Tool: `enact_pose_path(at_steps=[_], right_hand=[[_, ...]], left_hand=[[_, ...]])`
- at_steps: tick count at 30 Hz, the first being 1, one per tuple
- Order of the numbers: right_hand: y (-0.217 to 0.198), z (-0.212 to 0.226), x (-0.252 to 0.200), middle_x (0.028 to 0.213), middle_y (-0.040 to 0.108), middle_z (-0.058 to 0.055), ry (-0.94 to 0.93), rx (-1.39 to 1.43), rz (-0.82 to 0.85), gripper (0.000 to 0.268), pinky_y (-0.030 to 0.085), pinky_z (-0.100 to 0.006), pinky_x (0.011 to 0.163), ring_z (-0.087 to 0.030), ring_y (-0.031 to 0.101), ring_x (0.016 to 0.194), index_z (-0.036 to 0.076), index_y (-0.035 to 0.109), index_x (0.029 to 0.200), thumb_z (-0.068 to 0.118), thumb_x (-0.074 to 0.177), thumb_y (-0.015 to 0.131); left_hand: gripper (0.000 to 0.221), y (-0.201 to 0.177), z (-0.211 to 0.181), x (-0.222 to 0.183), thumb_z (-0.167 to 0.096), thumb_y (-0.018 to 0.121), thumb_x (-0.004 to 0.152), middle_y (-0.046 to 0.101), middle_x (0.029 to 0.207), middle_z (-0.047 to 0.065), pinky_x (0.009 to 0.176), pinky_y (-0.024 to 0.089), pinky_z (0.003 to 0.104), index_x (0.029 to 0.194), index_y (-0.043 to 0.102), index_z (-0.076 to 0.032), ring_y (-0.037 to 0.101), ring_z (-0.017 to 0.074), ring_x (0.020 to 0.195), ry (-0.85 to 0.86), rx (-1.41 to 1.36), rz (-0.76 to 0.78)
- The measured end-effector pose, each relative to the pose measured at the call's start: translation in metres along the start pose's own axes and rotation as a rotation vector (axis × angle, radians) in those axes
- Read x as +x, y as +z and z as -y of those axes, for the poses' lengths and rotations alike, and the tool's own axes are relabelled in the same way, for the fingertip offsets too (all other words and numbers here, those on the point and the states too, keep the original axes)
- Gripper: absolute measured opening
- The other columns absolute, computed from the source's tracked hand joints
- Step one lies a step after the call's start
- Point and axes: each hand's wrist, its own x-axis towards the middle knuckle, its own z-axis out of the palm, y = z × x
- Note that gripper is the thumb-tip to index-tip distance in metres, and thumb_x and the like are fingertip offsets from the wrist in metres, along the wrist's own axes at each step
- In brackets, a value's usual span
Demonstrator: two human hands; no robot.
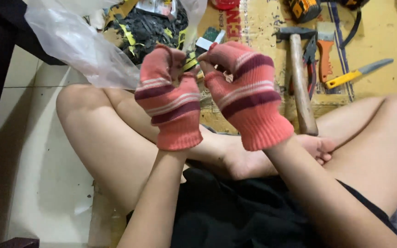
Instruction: Extracting electronic components from a circuit board using a knife and hammer for salvage.
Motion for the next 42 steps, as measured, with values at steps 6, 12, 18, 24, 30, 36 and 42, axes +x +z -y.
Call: enact_pose_path(at_steps=[6,12,18,24,30,36,42], right_hand=[[-0.015,0.000,-0.012,0.087,0.066,-0.012,-0.032,-0.098,-0.114,0.012,0.045,-0.035,0.059,-0.024,0.055,0.066,-0.003,0.068,0.090,-0.010,0.082,0.073],[-0.017,-0.006,-0.016,0.078,0.062,-0.010,-0.012,-0.134,-0.060,0.011,0.043,-0.037,0.058,-0.027,0.053,0.064,0.000,0.065,0.083,-0.008,0.081,0.073],[-0.020,-0.007,-0.014,0.082,0.064,-0.011,-0.033,-0.172,-0.022,0.010,0.045,-0.038,0.058,-0.028,0.054,0.064,0.000,0.067,0.086,-0.007,0.082,0.073],[-0.019,-0.012,-0.016,0.082,0.064,-0.010,-0.021,-0.166,0.016,0.014,0.047,-0.036,0.060,-0.026,0.057,0.067,0.000,0.066,0.086,-0.008,0.077,0.073],[-0.020,-0.012,-0.017,0.074,0.058,-0.009,0.037,-0.023,-0.026,0.011,0.043,-0.032,0.059,-0.021,0.048,0.064,-0.002,0.062,0.081,-0.010,0.083,0.070],[-0.021,-0.015,-0.019,0.071,0.059,-0.007,0.071,-0.002,-0.012,0.012,0.042,-0.031,0.058,-0.019,0.048,0.062,-0.001,0.062,0.080,-0.008,0.083,0.071],[-0.017,-0.016,-0.020,0.073,0.059,-0.009,0.057,-0.064,-0.048,0.013,0.043,-0.034,0.058,-0.023,0.049,0.063,-0.001,0.062,0.081,-0.008,0.078,0.072]], left_hand=[[0.031,0.010,-0.006,-0.013,0.012,0.068,0.072,0.064,0.091,0.006,0.072,0.054,0.028,0.099,0.062,-0.002,0.061,0.0169,0.075,0.083,0.098,0.085],[0.031,0.008,-0.004,-0.019,0.012,0.067,0.071,0.064,0.091,0.006,0.071,0.054,0.028,0.098,0.063,-0.002,0.061,0.0169,0.075,0.078,0.098,0.114],[0.031,0.007,-0.008,-0.014,0.012,0.066,0.071,0.064,0.091,0.006,0.071,0.054,0.028,0.098,0.064,-0.002,0.061,0.0169,0.074,0.066,0.101,0.129],[0.031,0.006,-0.011,-0.011,0.013,0.065,0.070,0.064,0.090,0.006,0.070,0.054,0.028,0.097,0.064,-0.002,0.061,0.0169,0.073,0.063,0.099,0.141],[0.031,0.003,-0.016,-0.018,0.013,0.063,0.070,0.065,0.090,0.006,0.069,0.054,0.028,0.097,0.065,-0.003,0.061,0.0169,0.073,0.066,0.089,0.161],[0.032,0.005,-0.022,-0.016,0.014,0.062,0.069,0.065,0.090,0.006,0.069,0.054,0.028,0.096,0.066,-0.003,0.061,0.0169,0.072,0.070,0.079,0.180],[0.032,0.006,-0.032,-0.017,0.014,0.061,0.068,0.065,0.089,0.006,0.068,0.054,0.028,0.095,0.067,-0.003,0.061,0.0169,0.072,0.079,0.078,0.183]])
